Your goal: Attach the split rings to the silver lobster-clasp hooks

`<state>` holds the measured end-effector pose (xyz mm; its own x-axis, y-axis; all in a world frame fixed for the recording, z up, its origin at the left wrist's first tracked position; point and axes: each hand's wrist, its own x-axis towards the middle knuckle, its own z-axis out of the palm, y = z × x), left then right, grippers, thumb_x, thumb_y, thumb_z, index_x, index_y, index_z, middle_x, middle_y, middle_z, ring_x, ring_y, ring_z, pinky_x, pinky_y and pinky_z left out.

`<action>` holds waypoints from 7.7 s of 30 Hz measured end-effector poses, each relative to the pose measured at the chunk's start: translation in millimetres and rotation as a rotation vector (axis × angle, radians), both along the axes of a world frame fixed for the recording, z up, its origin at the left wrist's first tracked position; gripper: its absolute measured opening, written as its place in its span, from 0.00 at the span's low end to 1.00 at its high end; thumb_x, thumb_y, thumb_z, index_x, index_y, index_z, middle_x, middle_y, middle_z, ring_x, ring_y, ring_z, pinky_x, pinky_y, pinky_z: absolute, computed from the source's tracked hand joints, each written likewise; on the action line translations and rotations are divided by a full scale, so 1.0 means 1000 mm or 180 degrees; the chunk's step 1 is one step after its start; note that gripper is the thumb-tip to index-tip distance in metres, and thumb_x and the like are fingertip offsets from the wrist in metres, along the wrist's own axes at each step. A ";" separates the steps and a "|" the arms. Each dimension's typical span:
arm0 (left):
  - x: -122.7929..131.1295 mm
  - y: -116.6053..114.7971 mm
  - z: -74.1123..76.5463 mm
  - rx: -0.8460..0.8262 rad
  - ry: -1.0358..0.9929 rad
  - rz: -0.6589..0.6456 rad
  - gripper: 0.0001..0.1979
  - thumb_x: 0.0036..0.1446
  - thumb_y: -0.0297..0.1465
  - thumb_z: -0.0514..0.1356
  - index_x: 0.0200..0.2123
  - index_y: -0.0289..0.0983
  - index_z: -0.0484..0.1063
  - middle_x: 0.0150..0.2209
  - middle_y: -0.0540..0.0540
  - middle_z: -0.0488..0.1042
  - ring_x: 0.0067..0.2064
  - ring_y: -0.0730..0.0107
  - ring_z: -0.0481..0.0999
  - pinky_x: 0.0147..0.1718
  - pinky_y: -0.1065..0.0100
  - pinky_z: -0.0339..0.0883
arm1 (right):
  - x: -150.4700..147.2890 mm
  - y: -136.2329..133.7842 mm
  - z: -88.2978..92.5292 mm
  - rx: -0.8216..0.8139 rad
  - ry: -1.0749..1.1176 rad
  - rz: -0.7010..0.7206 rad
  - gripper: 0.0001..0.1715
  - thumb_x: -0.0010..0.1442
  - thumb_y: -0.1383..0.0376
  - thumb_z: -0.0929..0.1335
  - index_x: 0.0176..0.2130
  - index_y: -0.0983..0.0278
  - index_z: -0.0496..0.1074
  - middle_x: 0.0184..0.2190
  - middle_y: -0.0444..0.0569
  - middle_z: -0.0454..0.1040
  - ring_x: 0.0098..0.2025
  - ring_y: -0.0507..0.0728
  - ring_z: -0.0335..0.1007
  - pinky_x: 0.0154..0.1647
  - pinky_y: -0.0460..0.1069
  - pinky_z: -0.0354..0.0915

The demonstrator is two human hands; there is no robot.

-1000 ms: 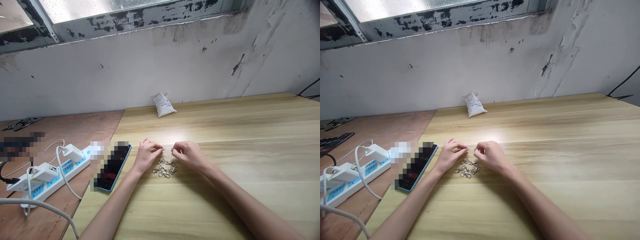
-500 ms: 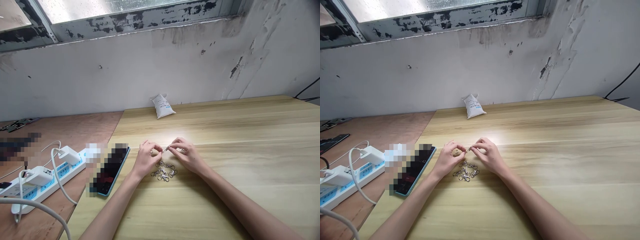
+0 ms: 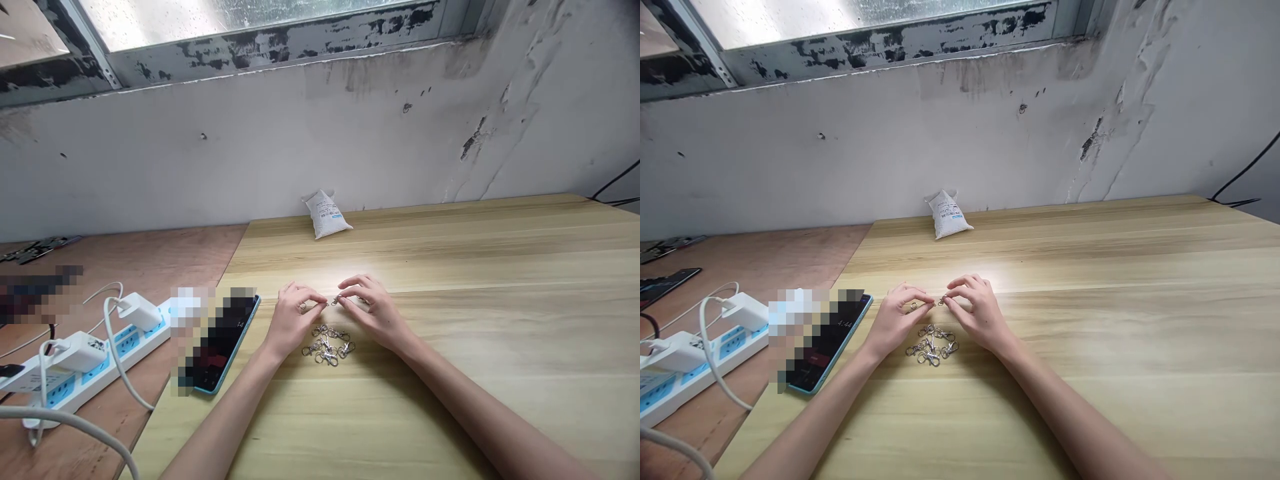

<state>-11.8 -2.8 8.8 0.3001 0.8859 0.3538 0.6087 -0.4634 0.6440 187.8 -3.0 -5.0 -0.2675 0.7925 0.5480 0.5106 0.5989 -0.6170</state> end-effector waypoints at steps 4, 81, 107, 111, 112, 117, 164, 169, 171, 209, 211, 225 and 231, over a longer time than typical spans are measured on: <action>0.001 -0.001 -0.001 0.0039 0.0010 0.0041 0.02 0.56 0.29 0.64 0.33 0.43 0.77 0.36 0.52 0.80 0.43 0.64 0.75 0.61 0.50 0.50 | -0.001 -0.001 0.000 0.0059 -0.0004 -0.0020 0.06 0.62 0.65 0.68 0.35 0.58 0.76 0.44 0.50 0.76 0.48 0.60 0.69 0.51 0.60 0.60; -0.002 0.001 -0.007 0.0862 0.0555 0.0063 0.05 0.59 0.31 0.62 0.31 0.41 0.77 0.63 0.45 0.63 0.70 0.53 0.47 0.64 0.34 0.38 | -0.002 -0.001 -0.003 0.0702 -0.0400 -0.0461 0.08 0.64 0.64 0.66 0.37 0.56 0.76 0.52 0.50 0.72 0.61 0.64 0.61 0.59 0.66 0.56; 0.001 -0.003 -0.006 0.0680 0.0484 -0.0032 0.05 0.61 0.31 0.60 0.33 0.41 0.75 0.62 0.45 0.64 0.69 0.55 0.48 0.64 0.35 0.38 | -0.010 -0.007 0.000 0.0871 -0.0551 -0.0448 0.08 0.65 0.64 0.66 0.37 0.57 0.75 0.46 0.50 0.74 0.55 0.61 0.66 0.58 0.62 0.56; 0.003 -0.004 -0.005 0.0690 0.0448 -0.0007 0.05 0.61 0.31 0.60 0.33 0.40 0.75 0.61 0.45 0.65 0.69 0.55 0.49 0.64 0.36 0.38 | -0.011 -0.009 0.003 0.0928 -0.0647 -0.0504 0.08 0.66 0.64 0.65 0.37 0.58 0.75 0.44 0.50 0.74 0.54 0.61 0.66 0.59 0.62 0.54; 0.003 -0.004 -0.005 0.0696 0.0453 -0.0012 0.05 0.61 0.30 0.60 0.33 0.40 0.75 0.61 0.45 0.65 0.69 0.55 0.49 0.64 0.36 0.38 | -0.011 -0.009 0.004 0.0918 -0.0648 -0.0504 0.08 0.66 0.64 0.65 0.37 0.58 0.75 0.43 0.50 0.74 0.54 0.61 0.66 0.59 0.61 0.54; 0.002 -0.003 -0.005 0.0729 0.0477 -0.0021 0.04 0.61 0.30 0.60 0.33 0.40 0.74 0.61 0.44 0.65 0.69 0.55 0.50 0.64 0.37 0.39 | -0.005 -0.006 0.003 0.0813 -0.0577 -0.0471 0.07 0.65 0.66 0.66 0.37 0.58 0.74 0.40 0.49 0.73 0.53 0.61 0.66 0.57 0.60 0.55; 0.001 -0.004 0.001 0.0716 0.0442 0.0084 0.04 0.60 0.30 0.60 0.33 0.40 0.74 0.60 0.45 0.66 0.68 0.56 0.51 0.65 0.39 0.41 | -0.001 -0.004 0.000 0.0836 -0.0384 -0.0487 0.06 0.63 0.67 0.67 0.36 0.59 0.75 0.37 0.49 0.71 0.48 0.61 0.68 0.49 0.58 0.57; 0.001 -0.005 0.002 0.0724 0.0475 0.0093 0.03 0.60 0.31 0.61 0.33 0.41 0.75 0.60 0.45 0.66 0.68 0.55 0.51 0.64 0.39 0.41 | 0.001 -0.004 0.002 0.0809 -0.0328 -0.0517 0.06 0.63 0.67 0.67 0.36 0.58 0.75 0.37 0.49 0.72 0.48 0.61 0.68 0.51 0.59 0.57; 0.001 -0.005 0.002 0.0742 0.0477 0.0096 0.04 0.60 0.31 0.61 0.33 0.41 0.75 0.59 0.45 0.66 0.68 0.55 0.51 0.64 0.38 0.41 | 0.001 -0.004 0.003 0.0795 -0.0325 -0.0509 0.06 0.63 0.67 0.67 0.36 0.58 0.75 0.37 0.49 0.72 0.48 0.61 0.68 0.50 0.59 0.57; 0.002 -0.006 -0.002 0.0954 0.0723 0.0086 0.04 0.60 0.30 0.61 0.32 0.41 0.74 0.59 0.46 0.67 0.67 0.56 0.53 0.64 0.38 0.42 | -0.003 -0.003 -0.004 0.0512 -0.0196 -0.0382 0.08 0.63 0.65 0.66 0.35 0.58 0.76 0.36 0.49 0.72 0.44 0.59 0.70 0.48 0.57 0.59; 0.001 -0.005 -0.002 0.0973 0.0712 0.0106 0.04 0.59 0.31 0.62 0.32 0.41 0.75 0.59 0.46 0.67 0.67 0.55 0.53 0.64 0.38 0.42 | -0.002 -0.003 -0.004 0.0473 -0.0209 -0.0362 0.08 0.64 0.65 0.66 0.36 0.58 0.77 0.36 0.49 0.72 0.44 0.60 0.70 0.48 0.57 0.60; -0.007 0.001 0.005 0.0825 0.0351 -0.0447 0.04 0.55 0.31 0.65 0.36 0.42 0.77 0.59 0.45 0.68 0.66 0.56 0.55 0.61 0.46 0.56 | 0.007 -0.001 0.002 -0.0038 -0.0060 0.0341 0.08 0.64 0.64 0.67 0.38 0.58 0.77 0.38 0.51 0.72 0.46 0.59 0.70 0.46 0.56 0.67; -0.009 0.000 0.005 0.0586 0.0280 -0.0722 0.06 0.57 0.32 0.64 0.38 0.45 0.79 0.62 0.48 0.65 0.67 0.58 0.53 0.61 0.46 0.57 | 0.010 0.000 0.005 -0.0536 0.0318 0.0658 0.09 0.63 0.61 0.67 0.37 0.59 0.78 0.38 0.50 0.72 0.47 0.59 0.70 0.47 0.56 0.68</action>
